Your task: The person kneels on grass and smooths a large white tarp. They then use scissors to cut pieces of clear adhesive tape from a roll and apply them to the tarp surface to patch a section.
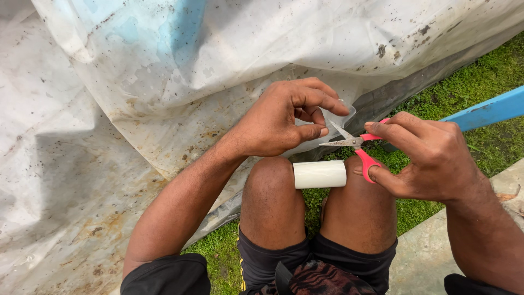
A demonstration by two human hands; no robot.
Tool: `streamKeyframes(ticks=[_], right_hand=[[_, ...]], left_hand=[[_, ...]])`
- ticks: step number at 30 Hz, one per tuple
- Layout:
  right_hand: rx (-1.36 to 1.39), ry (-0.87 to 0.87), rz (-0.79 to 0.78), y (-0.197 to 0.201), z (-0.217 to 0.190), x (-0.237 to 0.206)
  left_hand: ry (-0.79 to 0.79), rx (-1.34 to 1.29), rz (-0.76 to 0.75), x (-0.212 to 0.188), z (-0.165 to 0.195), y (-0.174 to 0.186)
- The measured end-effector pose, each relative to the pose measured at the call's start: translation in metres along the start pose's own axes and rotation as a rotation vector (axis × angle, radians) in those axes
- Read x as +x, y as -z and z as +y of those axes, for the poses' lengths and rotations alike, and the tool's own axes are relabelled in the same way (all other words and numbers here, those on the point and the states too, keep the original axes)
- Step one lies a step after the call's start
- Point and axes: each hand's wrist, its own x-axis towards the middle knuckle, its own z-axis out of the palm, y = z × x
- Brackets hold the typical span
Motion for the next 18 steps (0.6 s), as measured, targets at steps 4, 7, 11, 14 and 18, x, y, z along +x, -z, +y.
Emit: streamKeyframes(ticks=[4,7,11,14,18], right_hand=[[0.232,-0.093,-0.099,0.001,0.01,0.0],[0.435,-0.132,-0.202,0.001,0.025,0.002],[0.607,-0.093,-0.28,0.0,0.041,0.002],[0.738,-0.001,-0.279,-0.01,0.047,0.006],[0.822,0.022,-0.292,-0.019,0.046,0.011]], left_hand=[[-0.034,0.017,0.013,0.0,-0.001,-0.001],[-0.072,-0.038,0.01,-0.003,-0.002,0.001],[-0.091,-0.094,-0.033,-0.007,-0.004,0.005],[-0.089,-0.145,-0.09,-0.005,-0.006,0.003],[-0.079,-0.251,-0.142,-0.003,-0.007,-0.001]])
